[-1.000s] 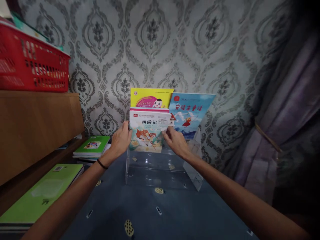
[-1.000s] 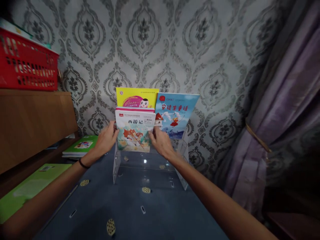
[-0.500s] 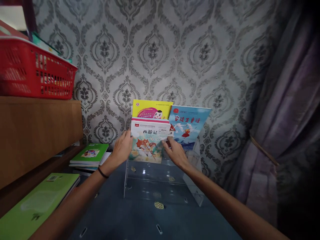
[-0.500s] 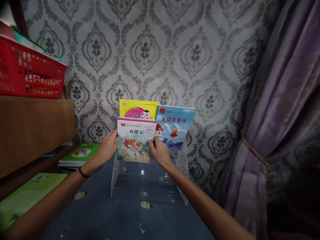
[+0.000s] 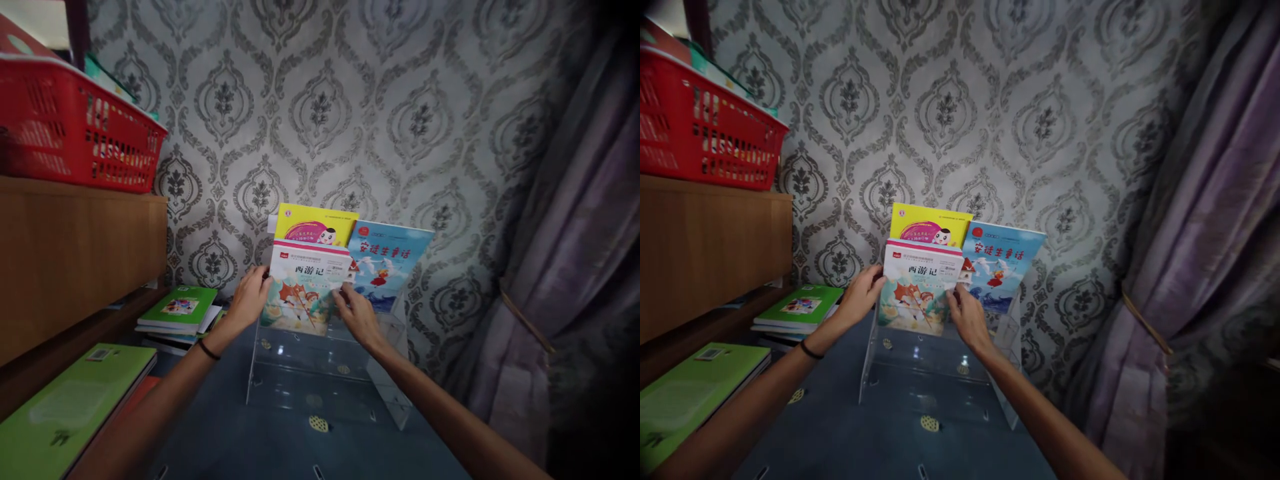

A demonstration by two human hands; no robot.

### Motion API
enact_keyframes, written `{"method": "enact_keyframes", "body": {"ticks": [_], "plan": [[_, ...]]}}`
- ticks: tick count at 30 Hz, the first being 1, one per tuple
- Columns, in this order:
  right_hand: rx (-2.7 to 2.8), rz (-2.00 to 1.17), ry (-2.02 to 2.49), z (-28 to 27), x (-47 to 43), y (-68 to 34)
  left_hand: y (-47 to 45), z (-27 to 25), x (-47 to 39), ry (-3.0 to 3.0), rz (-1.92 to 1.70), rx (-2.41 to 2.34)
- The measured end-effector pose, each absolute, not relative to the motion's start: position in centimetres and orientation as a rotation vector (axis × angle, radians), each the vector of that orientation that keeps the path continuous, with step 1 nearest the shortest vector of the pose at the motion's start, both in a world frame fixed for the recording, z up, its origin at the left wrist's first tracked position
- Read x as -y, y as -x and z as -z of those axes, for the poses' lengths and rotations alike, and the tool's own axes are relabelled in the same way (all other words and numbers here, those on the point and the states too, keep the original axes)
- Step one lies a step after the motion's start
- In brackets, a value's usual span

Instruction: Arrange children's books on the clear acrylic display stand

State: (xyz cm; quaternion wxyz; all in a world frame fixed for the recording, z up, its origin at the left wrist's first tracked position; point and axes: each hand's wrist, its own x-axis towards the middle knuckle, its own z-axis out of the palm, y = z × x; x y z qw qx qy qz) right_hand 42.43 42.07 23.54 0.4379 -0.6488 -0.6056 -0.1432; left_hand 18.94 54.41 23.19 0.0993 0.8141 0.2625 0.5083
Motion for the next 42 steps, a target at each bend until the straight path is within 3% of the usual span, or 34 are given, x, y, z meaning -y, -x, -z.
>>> {"method": "enact_keyframes", "body": {"ticks": [9,26,42], "plan": [[1.436,0.170,1.614,-23.4,-41.9,-42.1,-19.5,-21.8,-55.8,-2.124,-1.599,-0.519],[1.245,-0.037,1.691,-21.4,-41.9,-41.4,-19.1,-20.9,-58.6,-1.727,-1.384,-0.139],[1.077,-0.026,1.670,-20.4,-42.1,-40.8,-19.3,-20.9,-58.1,-1.986,-1.613,-0.329]]}}
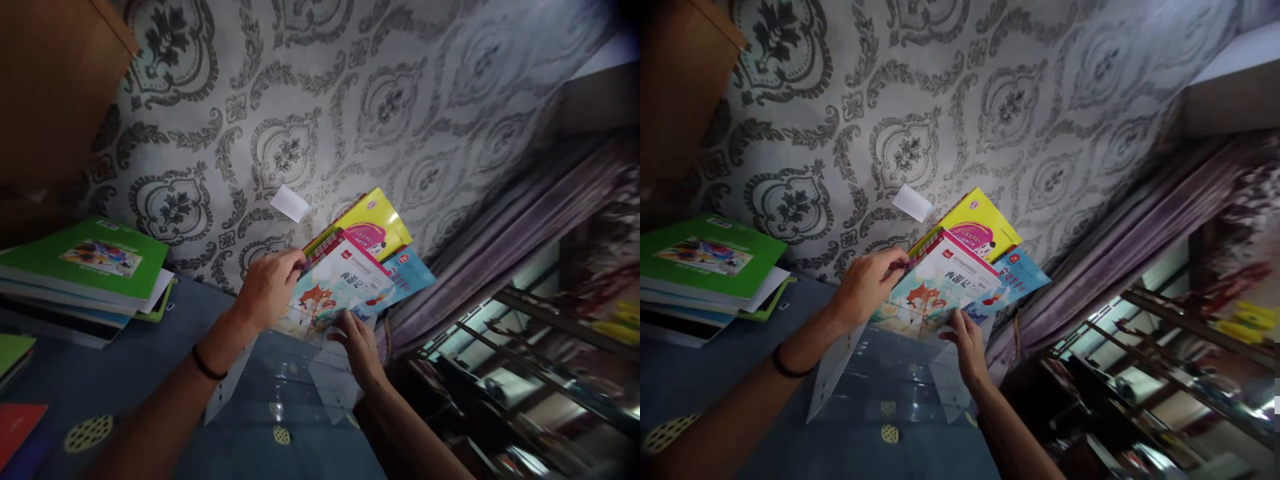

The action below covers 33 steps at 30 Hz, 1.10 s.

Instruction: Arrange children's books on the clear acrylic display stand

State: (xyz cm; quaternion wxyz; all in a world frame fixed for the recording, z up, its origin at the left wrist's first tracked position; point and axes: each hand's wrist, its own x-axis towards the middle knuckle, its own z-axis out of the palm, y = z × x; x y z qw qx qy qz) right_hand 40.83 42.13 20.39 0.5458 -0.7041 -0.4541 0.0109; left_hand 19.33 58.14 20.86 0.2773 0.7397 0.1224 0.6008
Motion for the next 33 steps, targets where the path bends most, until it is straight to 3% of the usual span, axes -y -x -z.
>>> {"method": "enact_keyframes", "body": {"ticks": [20,26,33], "plan": [[1.079,0.025,1.670,-20.0,-42.3,-40.7,-20.1,-20.3,-61.0,-1.841,-1.551,-0.067],[1.038,0.020,1.676,-20.1,-42.5,-40.3,-20.4,-19.8,-60.8,-1.926,-1.651,-0.249],[1.027,0.023,1.687,-20.1,-42.5,-39.9,-20.0,-19.6,-60.6,-1.860,-1.599,-0.145]]}}
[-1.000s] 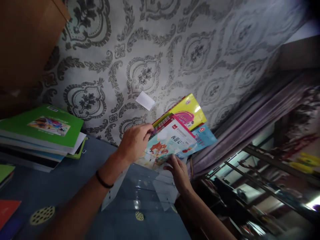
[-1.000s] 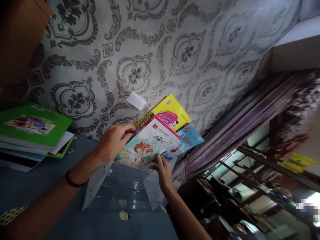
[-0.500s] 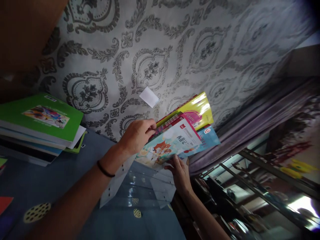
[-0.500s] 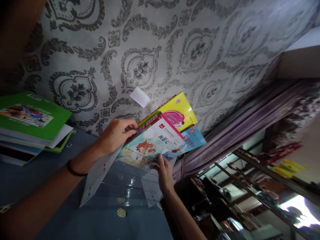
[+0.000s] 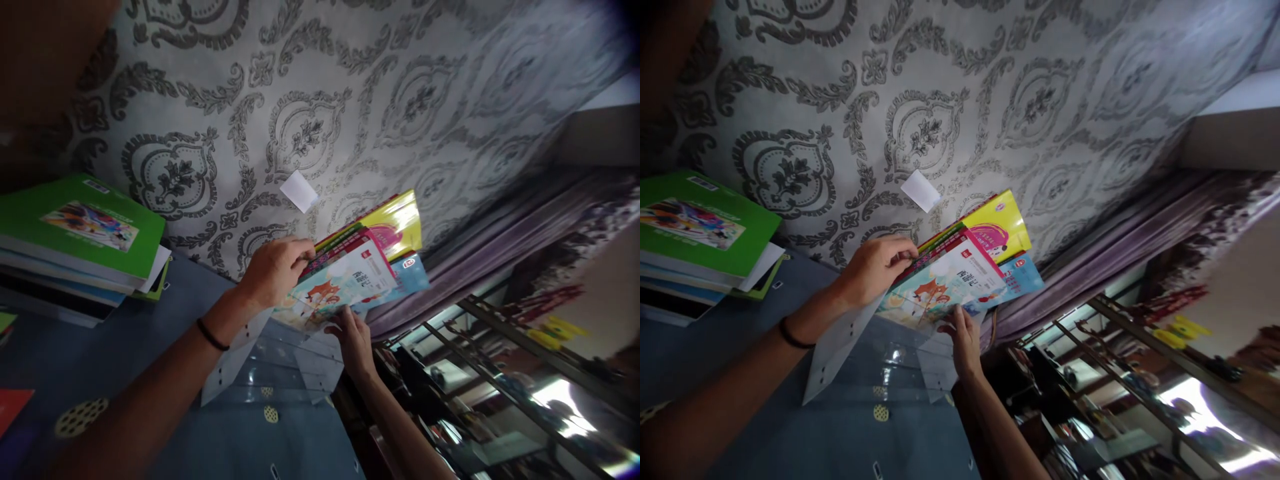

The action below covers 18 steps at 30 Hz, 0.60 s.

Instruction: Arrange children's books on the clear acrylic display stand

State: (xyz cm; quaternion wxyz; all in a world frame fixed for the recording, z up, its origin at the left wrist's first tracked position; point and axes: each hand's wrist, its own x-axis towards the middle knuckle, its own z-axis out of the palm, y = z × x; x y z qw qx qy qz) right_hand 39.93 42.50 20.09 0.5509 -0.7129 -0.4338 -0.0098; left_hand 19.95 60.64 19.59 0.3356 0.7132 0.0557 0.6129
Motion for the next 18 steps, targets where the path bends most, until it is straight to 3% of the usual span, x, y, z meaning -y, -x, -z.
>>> {"method": "enact_keyframes", "body": {"ticks": [18], "plan": [[1.060,0.024,1.658,-19.9,-42.5,-40.3,-20.3,-19.5,-59.8,-1.904,-1.511,-0.179]]}}
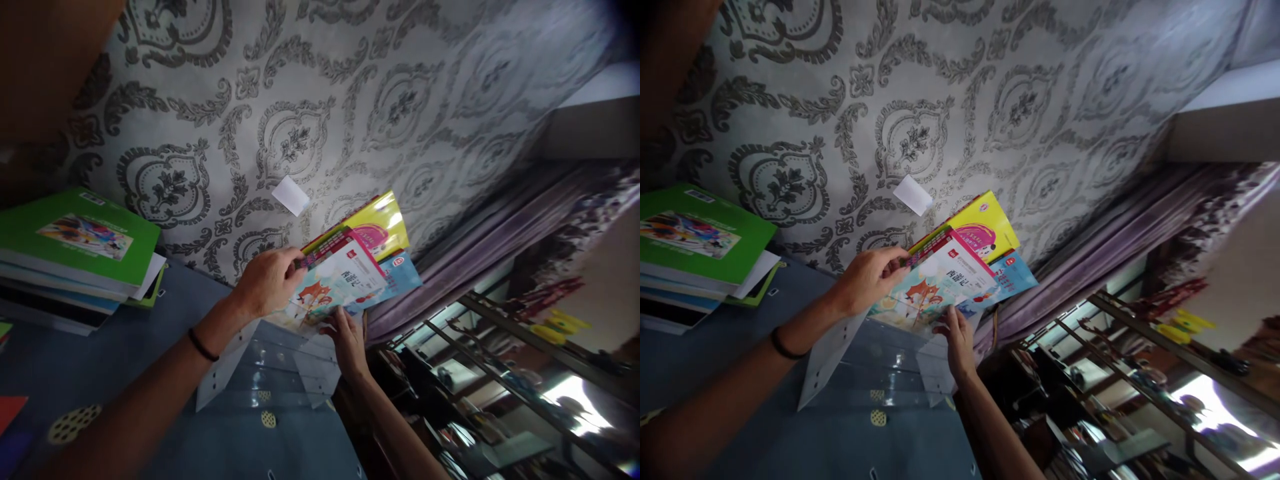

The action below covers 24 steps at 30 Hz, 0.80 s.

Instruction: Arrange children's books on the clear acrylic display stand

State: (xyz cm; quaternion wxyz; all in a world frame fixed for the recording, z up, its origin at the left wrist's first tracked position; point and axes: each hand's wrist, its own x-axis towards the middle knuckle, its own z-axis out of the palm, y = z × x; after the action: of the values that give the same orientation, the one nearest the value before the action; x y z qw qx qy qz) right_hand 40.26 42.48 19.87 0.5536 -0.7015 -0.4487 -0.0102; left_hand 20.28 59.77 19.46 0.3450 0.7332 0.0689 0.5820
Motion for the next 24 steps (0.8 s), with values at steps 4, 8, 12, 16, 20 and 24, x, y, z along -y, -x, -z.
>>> {"method": "enact_keyframes", "body": {"ticks": [4,8,12,16,20,24], "plan": [[1.057,0.020,1.634,-19.7,-42.3,-40.5,-20.2,-19.5,-60.0,-1.908,-1.504,-0.157],[1.069,0.009,1.646,-19.7,-42.1,-40.8,-19.9,-19.5,-60.1,-1.918,-1.496,-0.151],[1.131,-0.001,1.658,-19.8,-41.9,-41.0,-19.6,-19.6,-60.1,-1.941,-1.501,-0.135],[1.164,-0.024,1.645,-19.7,-41.7,-41.1,-19.5,-19.7,-60.2,-1.907,-1.457,-0.085],[1.147,-0.039,1.616,-19.4,-41.6,-41.4,-19.4,-19.8,-60.5,-1.846,-1.413,-0.036],[1.186,-0.062,1.617,-19.1,-41.6,-41.6,-19.2,-19.7,-61.0,-1.752,-1.376,-0.033]]}}
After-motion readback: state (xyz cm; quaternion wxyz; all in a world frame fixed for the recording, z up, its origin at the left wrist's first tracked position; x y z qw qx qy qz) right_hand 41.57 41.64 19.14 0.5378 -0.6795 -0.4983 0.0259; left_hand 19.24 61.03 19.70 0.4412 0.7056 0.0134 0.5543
